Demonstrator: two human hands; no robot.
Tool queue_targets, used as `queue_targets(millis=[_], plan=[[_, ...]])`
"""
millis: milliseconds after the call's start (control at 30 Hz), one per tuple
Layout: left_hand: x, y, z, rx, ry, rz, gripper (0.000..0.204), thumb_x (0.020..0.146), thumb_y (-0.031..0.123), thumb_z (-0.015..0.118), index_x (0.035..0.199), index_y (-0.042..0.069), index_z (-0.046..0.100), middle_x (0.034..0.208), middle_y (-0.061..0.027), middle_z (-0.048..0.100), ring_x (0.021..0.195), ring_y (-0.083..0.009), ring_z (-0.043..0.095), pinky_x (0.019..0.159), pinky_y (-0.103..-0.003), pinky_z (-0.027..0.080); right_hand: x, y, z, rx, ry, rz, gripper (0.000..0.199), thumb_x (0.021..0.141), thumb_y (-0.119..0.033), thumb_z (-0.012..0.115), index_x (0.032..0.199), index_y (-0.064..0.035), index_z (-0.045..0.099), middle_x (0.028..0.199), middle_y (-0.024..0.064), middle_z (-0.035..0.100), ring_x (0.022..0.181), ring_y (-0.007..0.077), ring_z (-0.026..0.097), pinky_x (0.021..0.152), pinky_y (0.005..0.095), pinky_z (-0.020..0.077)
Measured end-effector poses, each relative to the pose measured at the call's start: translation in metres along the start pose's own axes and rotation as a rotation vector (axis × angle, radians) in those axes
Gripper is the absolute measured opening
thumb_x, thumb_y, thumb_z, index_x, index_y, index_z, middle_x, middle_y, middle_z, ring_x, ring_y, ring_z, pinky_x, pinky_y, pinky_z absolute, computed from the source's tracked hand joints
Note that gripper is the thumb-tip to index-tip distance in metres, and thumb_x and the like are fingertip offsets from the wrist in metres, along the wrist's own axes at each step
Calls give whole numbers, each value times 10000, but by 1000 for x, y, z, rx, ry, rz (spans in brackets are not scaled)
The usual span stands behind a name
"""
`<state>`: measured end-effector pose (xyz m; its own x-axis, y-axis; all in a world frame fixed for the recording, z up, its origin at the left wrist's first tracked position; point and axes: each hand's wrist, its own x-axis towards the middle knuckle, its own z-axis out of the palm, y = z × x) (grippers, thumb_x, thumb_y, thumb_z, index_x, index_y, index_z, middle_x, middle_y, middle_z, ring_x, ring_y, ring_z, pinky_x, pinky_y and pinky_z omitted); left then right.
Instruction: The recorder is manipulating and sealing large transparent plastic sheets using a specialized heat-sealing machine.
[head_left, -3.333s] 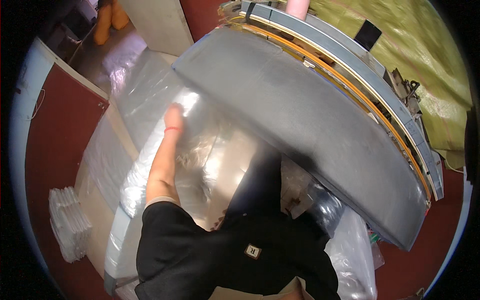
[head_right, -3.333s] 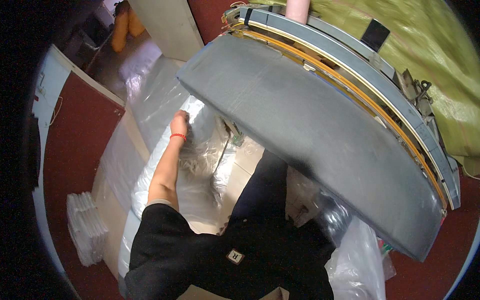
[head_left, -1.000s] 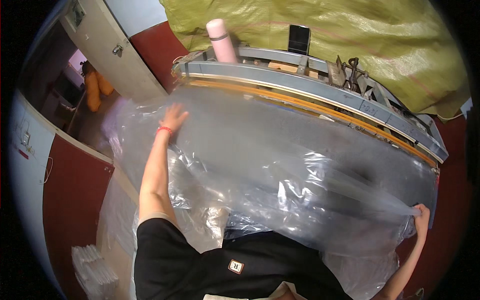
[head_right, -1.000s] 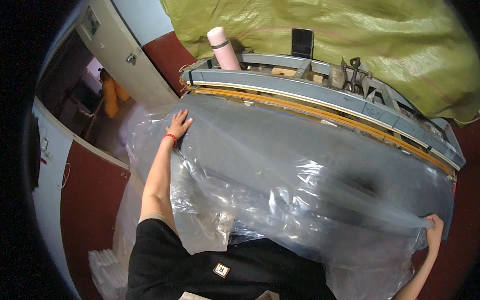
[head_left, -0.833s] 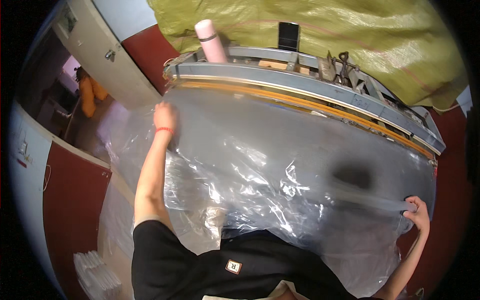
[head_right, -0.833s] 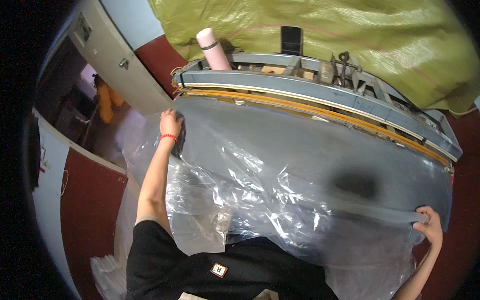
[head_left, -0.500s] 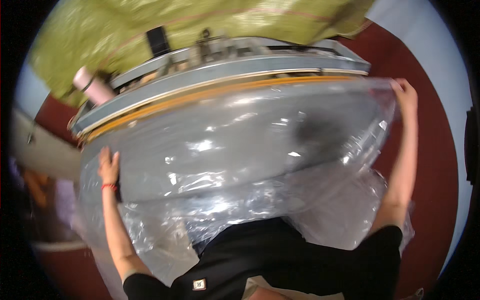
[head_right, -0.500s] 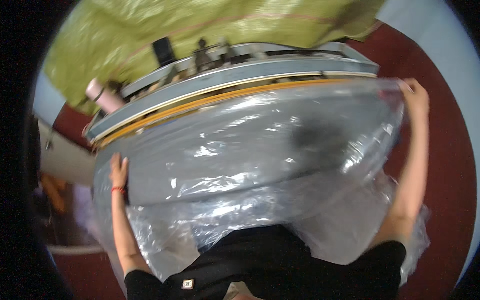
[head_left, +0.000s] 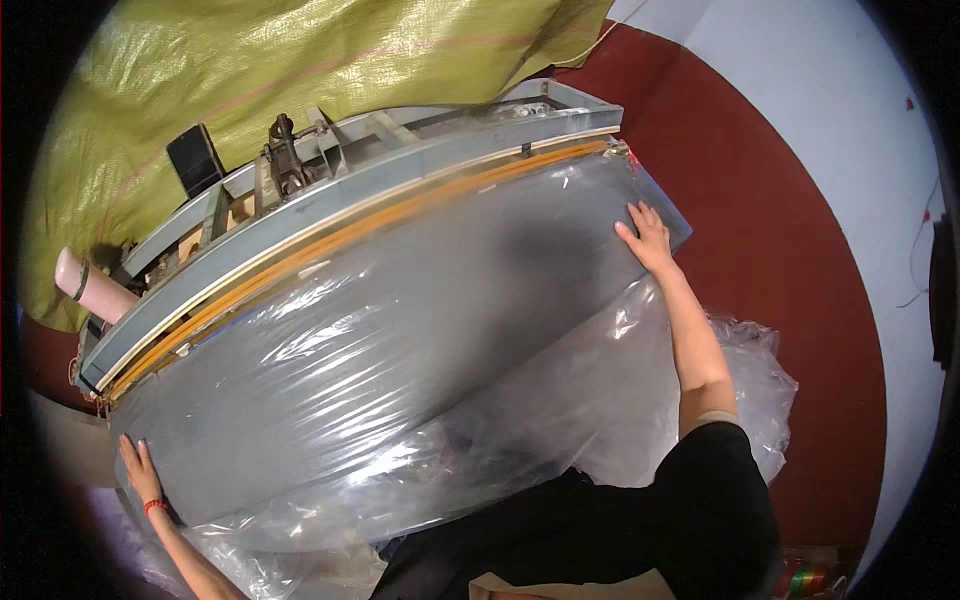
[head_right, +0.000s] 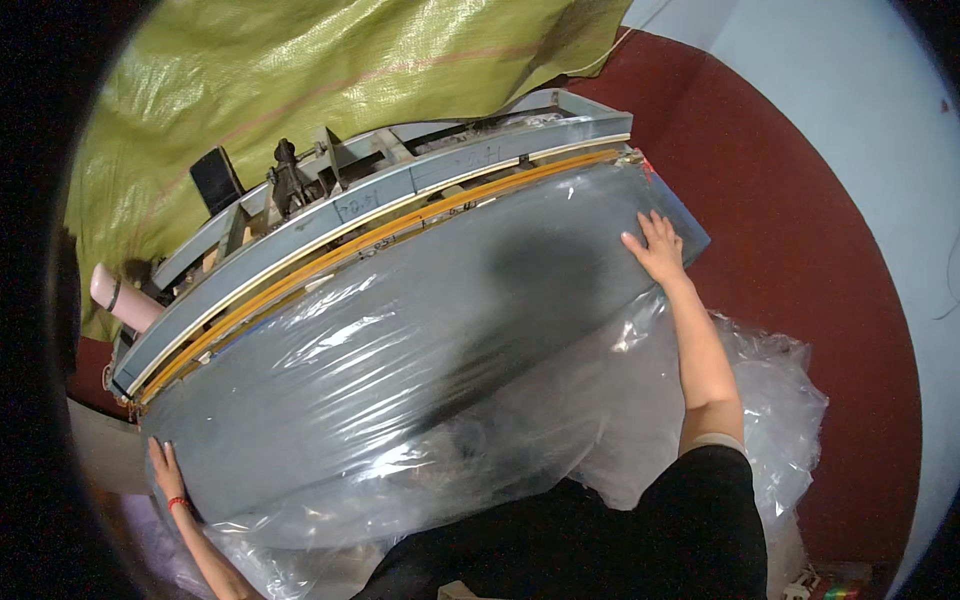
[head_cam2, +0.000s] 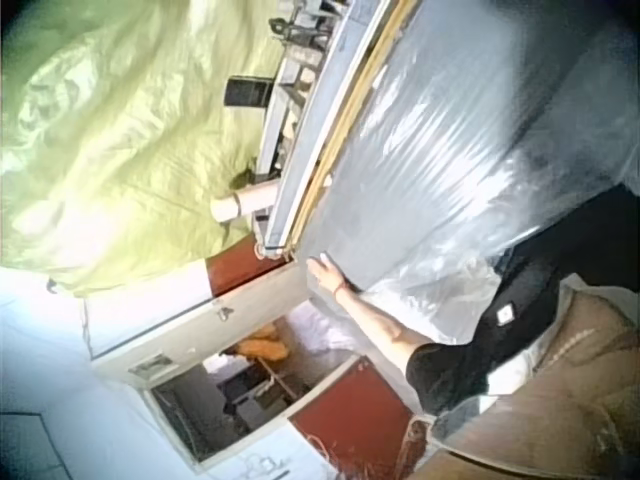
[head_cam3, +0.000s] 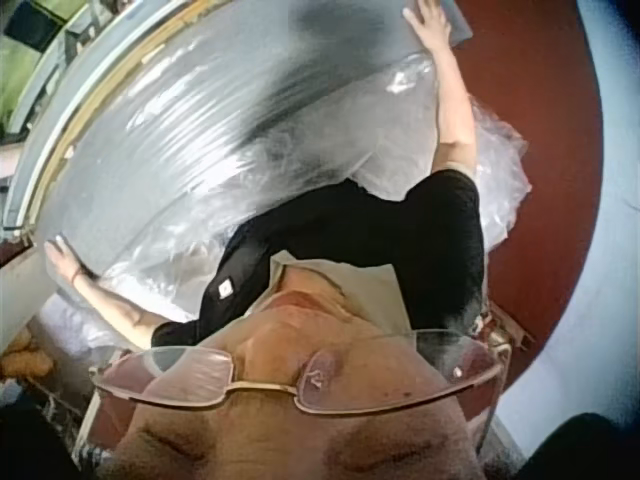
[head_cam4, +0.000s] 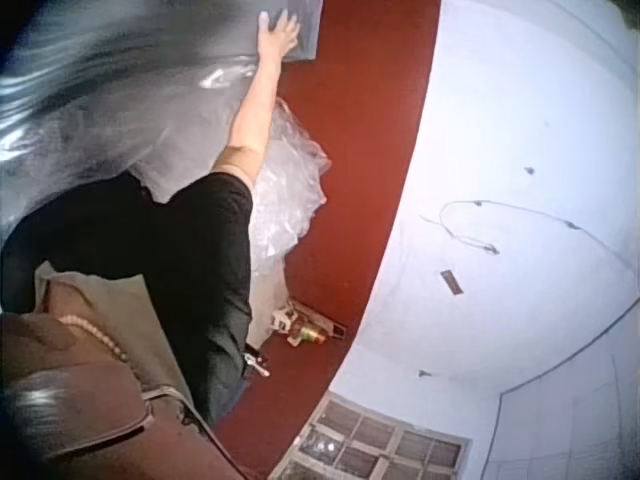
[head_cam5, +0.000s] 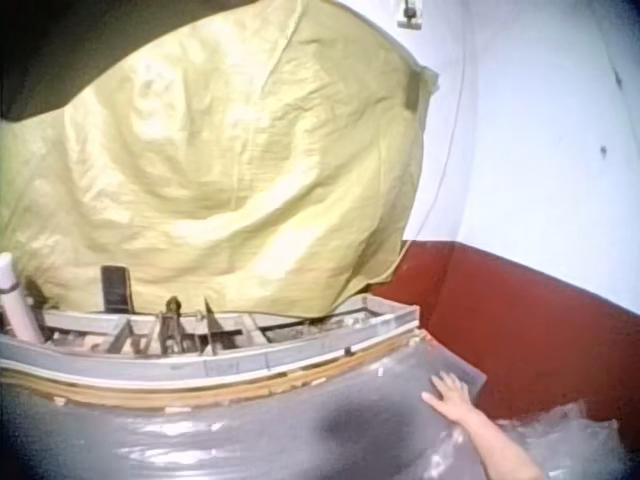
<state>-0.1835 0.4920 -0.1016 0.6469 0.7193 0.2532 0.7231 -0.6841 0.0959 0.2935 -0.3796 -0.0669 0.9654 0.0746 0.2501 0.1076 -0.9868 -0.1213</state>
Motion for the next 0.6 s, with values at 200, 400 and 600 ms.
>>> queue_targets(millis=[200,400,600], plan=[[39,-72,15,-26,-22,-61,544,879,378,367,1287,29,281,1340,-143,266,1246,-251,234,1008,-308,185,-35,-24,-23,-8,-98,-27,673,771,-571,412,1280,-139,330,1364,134,199,1271,294,123,985,491,140],[20,-89,-11,-428,516,-184,548,858,381,422,1227,-20,364,1231,-193,408,1146,-268,393,961,-315,290,-6,-84,-36,-89,-44,-120,646,755,-492,509,1240,-85,377,1340,146,250,1256,294,182,979,471,192],[-133,26,-80,-99,397,-127,361,817,157,462,1149,14,448,1228,-152,412,1146,-273,376,970,-344,278,4,-151,0,202,-149,-313,502,830,-360,458,1216,-43,409,1262,157,381,1178,274,344,990,360,238]])
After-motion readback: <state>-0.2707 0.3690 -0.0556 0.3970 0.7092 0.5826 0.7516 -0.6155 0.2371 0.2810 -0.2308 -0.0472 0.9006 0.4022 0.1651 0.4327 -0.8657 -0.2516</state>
